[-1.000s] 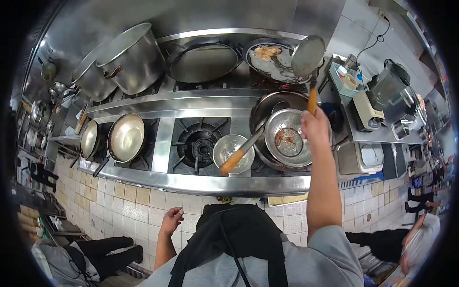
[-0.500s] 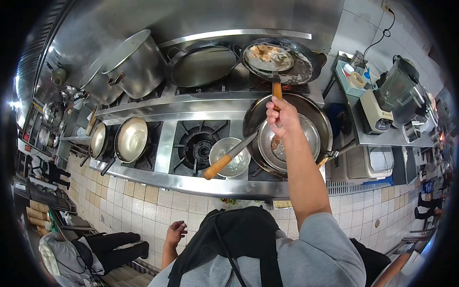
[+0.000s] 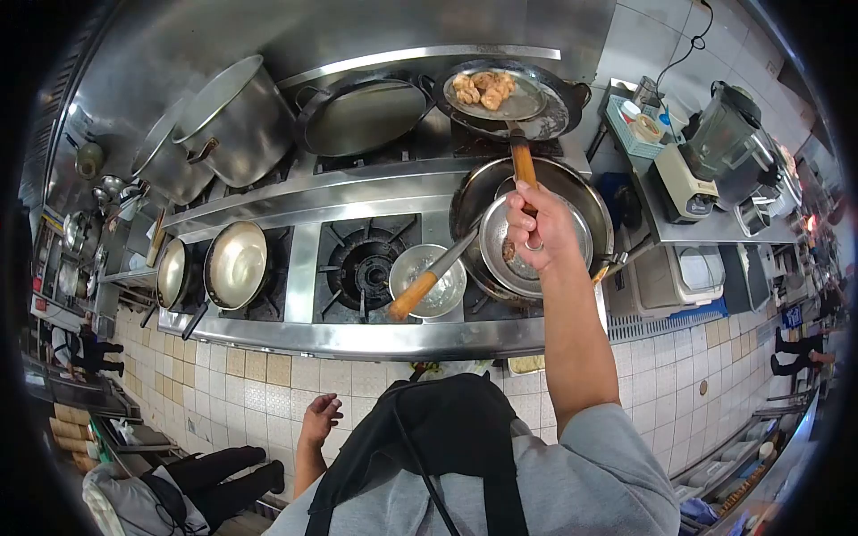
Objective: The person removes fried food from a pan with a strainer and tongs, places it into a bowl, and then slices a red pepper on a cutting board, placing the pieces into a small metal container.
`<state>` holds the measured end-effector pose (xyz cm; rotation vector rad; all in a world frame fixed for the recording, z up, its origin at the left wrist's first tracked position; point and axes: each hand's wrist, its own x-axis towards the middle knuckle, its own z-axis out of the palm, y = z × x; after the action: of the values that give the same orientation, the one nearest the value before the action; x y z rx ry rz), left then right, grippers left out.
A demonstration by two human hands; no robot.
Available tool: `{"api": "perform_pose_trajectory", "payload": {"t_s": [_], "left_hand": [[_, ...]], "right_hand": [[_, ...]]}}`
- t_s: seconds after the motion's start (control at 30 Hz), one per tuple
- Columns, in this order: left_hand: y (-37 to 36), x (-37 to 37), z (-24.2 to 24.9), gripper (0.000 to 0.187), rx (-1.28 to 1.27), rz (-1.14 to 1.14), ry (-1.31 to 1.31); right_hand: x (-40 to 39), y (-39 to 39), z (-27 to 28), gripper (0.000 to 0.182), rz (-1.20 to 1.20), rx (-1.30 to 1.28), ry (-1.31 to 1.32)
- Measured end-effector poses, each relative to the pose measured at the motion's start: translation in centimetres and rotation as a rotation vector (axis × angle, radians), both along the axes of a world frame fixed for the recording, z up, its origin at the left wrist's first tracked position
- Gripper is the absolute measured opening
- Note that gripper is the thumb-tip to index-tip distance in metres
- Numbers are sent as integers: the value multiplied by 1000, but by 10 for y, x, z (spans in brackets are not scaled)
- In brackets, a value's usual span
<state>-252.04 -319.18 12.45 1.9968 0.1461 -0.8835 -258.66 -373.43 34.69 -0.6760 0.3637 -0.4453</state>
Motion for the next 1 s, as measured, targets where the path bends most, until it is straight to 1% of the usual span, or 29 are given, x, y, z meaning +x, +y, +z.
{"api": "perform_pose_trajectory", "payload": {"t_s": [0.07, 0.1, 0.13, 0.17, 0.27, 0.37, 0.43, 0.5, 0.57, 0.63, 0.7, 0.73, 0.77, 0.83, 0.87, 0.9, 1.0], "left_hand": [[3, 6, -1, 41, -9, -20, 3], [3, 10, 0, 40, -21, -29, -2], [6, 14, -2, 40, -21, -39, -6], [9, 17, -1, 40, -17, -45, 5], [12, 26, 1, 42, -10, -77, 8], [10, 36, 2, 42, -15, -166, -1], [5, 44, -4, 40, -24, -184, 5], [-5, 53, -5, 41, -41, -267, 3], [-20, 62, -1, 41, -56, -324, 16], [-36, 72, 0, 41, -84, -432, 12], [-50, 84, -10, 40, -78, -520, -2], [-58, 87, -13, 39, -78, -582, -29], [-64, 90, -13, 39, -76, -604, -21], [-82, 95, -10, 38, -92, -605, -63], [-91, 93, -1, 37, -97, -590, -68], [-96, 90, 2, 37, -94, -607, -73], [-110, 76, 3, 36, -107, -600, -105]], "right_hand": [[-9, 6, 1, 10, -16, -18, 16], [-14, 9, 4, 13, -37, -8, 8], [-19, 12, 8, 24, -55, 4, -1], [-29, 18, 11, 24, -61, 8, 10], [-84, 47, 15, 36, -44, -18, 5], [-146, 86, 5, 47, -50, -72, -24], [-184, 117, 2, 54, -123, -69, 62], [-215, 147, 0, 57, -116, -55, 82], [-242, 174, -3, 58, -141, -30, 110], [-257, 193, -8, 60, -173, -1, 140], [-269, 208, -17, 60, -196, 102, 139], [-273, 211, -21, 60, -209, 97, 173], [-276, 212, -23, 60, -231, 104, 179], [-280, 208, -27, 58, -204, 31, 277], [-288, 202, -36, 55, -171, 12, 260], [-294, 198, -42, 55, -187, 17, 254], [-312, 174, -63, 53, -176, 12, 299]]}}
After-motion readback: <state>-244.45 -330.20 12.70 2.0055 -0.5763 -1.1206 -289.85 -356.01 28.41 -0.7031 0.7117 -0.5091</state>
